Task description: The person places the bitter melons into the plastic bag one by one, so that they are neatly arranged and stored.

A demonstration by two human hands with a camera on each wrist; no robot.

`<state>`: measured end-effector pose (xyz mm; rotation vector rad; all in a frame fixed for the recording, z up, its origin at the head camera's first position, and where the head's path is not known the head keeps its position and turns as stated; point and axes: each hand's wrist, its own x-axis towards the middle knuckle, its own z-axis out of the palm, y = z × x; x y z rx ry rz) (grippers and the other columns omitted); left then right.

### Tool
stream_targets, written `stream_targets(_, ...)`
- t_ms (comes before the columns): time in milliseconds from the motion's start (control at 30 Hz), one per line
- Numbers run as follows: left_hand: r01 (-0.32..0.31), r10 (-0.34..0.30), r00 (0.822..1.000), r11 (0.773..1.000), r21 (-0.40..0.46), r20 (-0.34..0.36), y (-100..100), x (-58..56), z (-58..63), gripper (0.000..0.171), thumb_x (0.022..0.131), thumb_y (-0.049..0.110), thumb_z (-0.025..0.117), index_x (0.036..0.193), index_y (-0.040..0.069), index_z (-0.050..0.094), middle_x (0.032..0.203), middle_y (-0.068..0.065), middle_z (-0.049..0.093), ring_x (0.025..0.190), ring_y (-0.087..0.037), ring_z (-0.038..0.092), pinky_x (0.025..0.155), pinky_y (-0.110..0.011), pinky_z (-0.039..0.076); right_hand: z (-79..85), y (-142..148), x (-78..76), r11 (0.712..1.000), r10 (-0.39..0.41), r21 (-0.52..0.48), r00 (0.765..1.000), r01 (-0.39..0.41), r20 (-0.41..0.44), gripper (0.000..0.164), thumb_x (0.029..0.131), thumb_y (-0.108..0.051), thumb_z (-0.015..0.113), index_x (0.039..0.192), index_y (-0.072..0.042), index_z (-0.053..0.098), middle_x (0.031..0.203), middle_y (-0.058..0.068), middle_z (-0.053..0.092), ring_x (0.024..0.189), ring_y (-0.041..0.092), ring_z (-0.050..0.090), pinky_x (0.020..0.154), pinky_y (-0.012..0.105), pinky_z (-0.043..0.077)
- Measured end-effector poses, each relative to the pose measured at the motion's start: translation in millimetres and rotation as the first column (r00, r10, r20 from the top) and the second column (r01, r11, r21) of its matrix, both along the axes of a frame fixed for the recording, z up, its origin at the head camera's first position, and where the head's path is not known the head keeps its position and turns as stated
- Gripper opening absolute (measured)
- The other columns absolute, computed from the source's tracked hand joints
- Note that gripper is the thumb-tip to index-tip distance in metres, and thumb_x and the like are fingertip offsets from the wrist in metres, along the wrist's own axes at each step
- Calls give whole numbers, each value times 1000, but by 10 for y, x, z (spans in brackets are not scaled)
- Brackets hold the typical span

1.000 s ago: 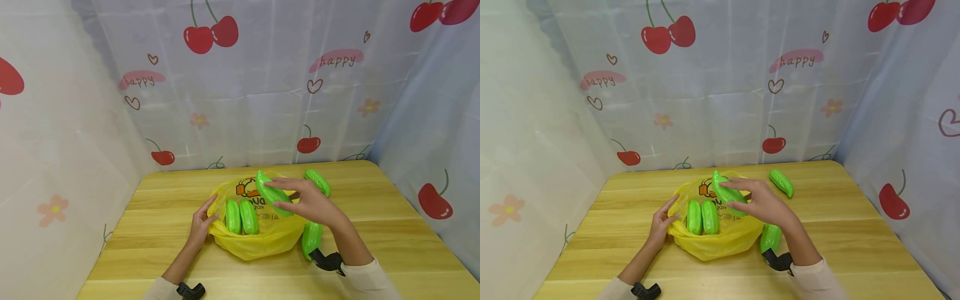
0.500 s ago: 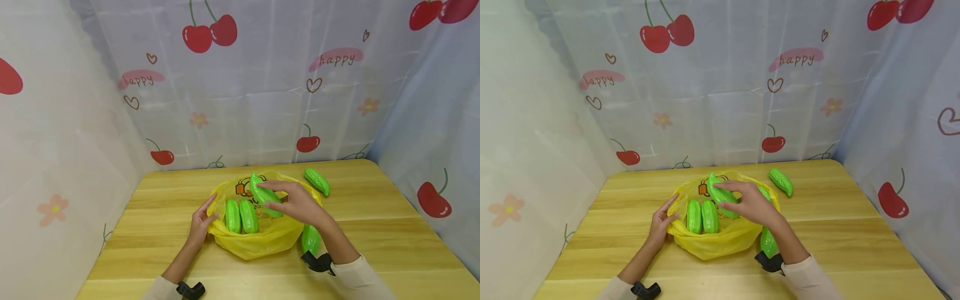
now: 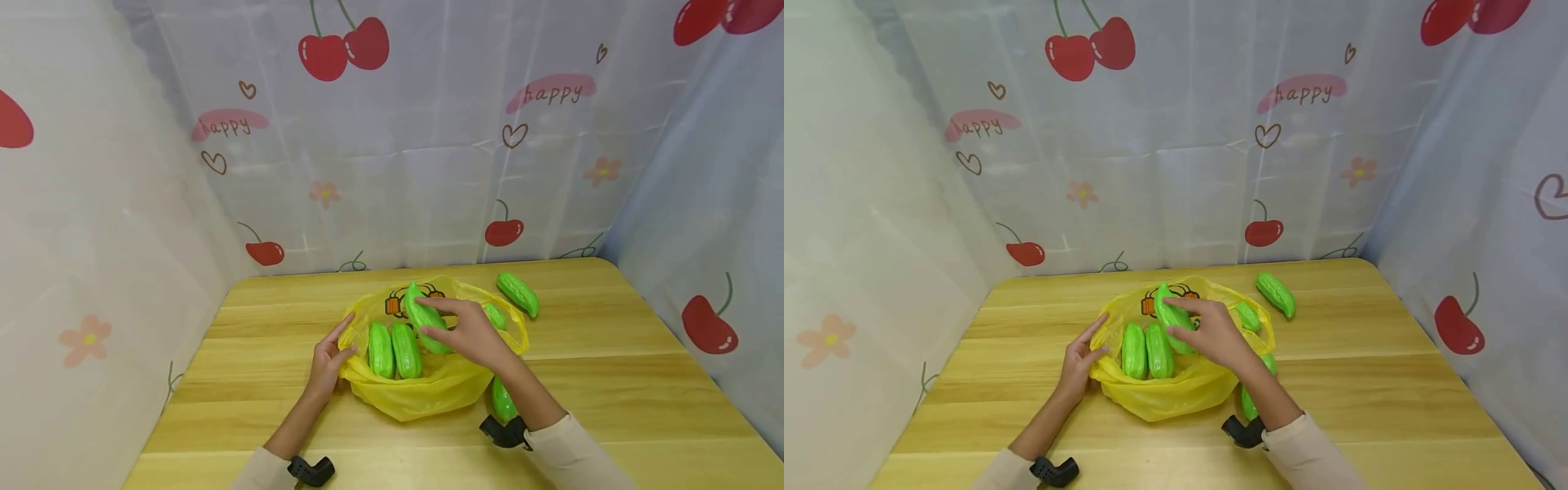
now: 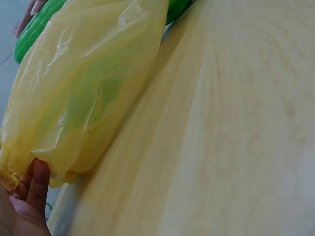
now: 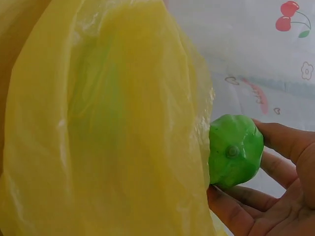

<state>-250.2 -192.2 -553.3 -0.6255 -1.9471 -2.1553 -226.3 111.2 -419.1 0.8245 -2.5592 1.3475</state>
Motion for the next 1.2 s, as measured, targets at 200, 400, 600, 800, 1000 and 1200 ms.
stream_targets(200,-1,1,1000,1000,6,-9,11,4,-2,58,94,-7,59,151,-3,44,159,-19,38,153,-27,19,118,-19,24,-69,-94,-7,998,-59,-16,997,60,47,51,90,-19,79,139,-16,65,137,10,64,78,18,60,58,28,48)
stream_targets(400,0,0,1000,1000,12,-6,17,17,13,58,94,-7,59,150,-4,44,159,-20,38,153,-25,21,118,-19,24,-159,-160,-29,993,-116,13,990,115,82,52,89,-18,79,139,-16,65,138,9,63,106,30,66,55,29,44)
stream_targets(600,3,-3,1000,1000,4,-8,16,15,24,58,95,-5,59,151,-1,44,160,-17,38,153,-25,19,118,-18,24,-219,-176,-60,988,-153,33,984,151,95,51,89,-18,80,137,-14,66,137,11,64,105,33,66,53,28,43)
stream_targets(800,7,-7,1000,1000,13,5,10,19,24,58,96,-5,59,152,0,44,160,-16,37,154,-24,18,117,-18,24,-269,-170,-82,985,-170,54,976,164,138,51,89,-18,80,138,-14,66,137,14,63,101,36,68,54,27,43)
stream_targets(1000,10,-10,1000,1000,25,6,14,13,21,58,95,-6,59,151,-2,43,160,-18,38,154,-25,18,118,-19,25,-312,-164,-109,983,-166,105,974,151,153,50,89,-16,79,137,-9,65,136,18,63,50,14,28,51,27,35)
stream_targets(1200,14,-14,1000,999,32,3,13,8,17,59,94,-6,59,151,-3,43,160,-19,37,154,-26,17,118,-19,24,-340,-173,-115,978,-171,144,975,151,143,49,89,-15,79,136,-7,66,135,18,64,78,24,62,81,41,53)
